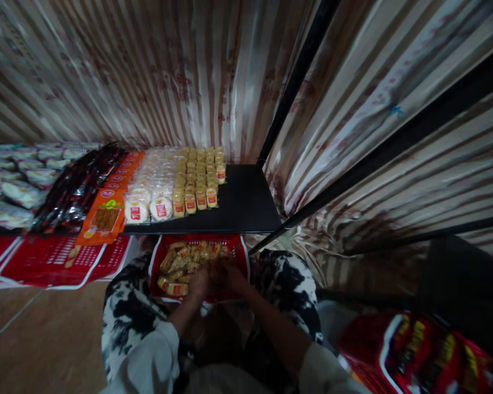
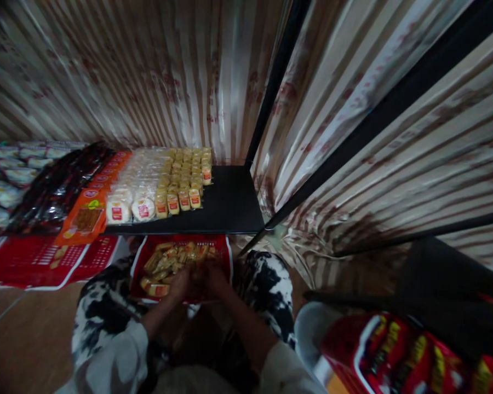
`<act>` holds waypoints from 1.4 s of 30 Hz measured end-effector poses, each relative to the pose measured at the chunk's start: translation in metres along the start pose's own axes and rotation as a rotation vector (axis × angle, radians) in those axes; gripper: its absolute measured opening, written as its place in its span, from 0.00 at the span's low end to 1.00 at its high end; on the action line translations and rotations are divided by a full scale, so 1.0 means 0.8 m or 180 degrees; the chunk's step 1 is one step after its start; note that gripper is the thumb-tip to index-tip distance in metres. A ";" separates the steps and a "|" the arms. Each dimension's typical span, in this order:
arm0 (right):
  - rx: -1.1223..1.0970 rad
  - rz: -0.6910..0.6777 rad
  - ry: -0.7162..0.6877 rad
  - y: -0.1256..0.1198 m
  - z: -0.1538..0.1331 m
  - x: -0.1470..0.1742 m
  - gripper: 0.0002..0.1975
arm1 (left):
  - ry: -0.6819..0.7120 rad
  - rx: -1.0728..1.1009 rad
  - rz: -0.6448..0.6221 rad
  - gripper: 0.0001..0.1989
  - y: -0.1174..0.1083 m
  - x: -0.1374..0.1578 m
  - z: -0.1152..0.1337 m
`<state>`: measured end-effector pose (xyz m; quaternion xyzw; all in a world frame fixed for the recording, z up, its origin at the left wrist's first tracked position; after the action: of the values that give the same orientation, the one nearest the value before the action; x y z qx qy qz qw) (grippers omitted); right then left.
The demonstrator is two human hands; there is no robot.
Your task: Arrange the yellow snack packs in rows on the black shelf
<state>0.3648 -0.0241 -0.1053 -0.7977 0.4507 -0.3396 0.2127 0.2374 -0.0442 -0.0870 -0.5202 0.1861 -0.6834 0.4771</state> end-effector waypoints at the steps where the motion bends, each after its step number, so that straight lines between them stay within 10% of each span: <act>1: -0.0165 0.0015 -0.0024 -0.002 0.001 0.002 0.17 | 0.0028 0.0052 0.0015 0.18 -0.002 0.003 0.000; 11: -0.2093 0.1007 0.0526 -0.046 0.008 0.015 0.17 | 0.1118 0.1328 0.1106 0.06 -0.068 0.039 0.014; 17: -0.3373 0.0275 0.0433 -0.077 -0.035 0.015 0.26 | 0.1362 0.2222 0.1388 0.04 -0.113 0.048 0.032; 26: -0.3054 0.0168 -0.0263 -0.116 -0.065 0.004 0.20 | 0.1100 0.2486 0.1873 0.07 -0.132 0.025 0.071; 35: -0.2686 0.0432 -0.0491 -0.174 -0.044 -0.022 0.19 | 0.1482 0.2693 0.1434 0.21 -0.145 -0.023 0.130; 42: -0.2677 0.1636 -0.0301 -0.221 -0.028 -0.088 0.17 | 0.1352 0.2537 0.2205 0.17 -0.171 -0.038 0.175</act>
<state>0.4242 0.1252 -0.0008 -0.6921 0.7206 -0.0283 -0.0305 0.2993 0.0805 0.0535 -0.0596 0.1654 -0.5941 0.7850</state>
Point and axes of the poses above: each hand's wrist, its own x-axis away from the middle knuckle, its own y-axis out of the palm, z = x × y, the point moved 4 cm from there along -x, towards the middle knuckle, and after that the axes turned 2 degrees about -z, right-handed, at the moved point
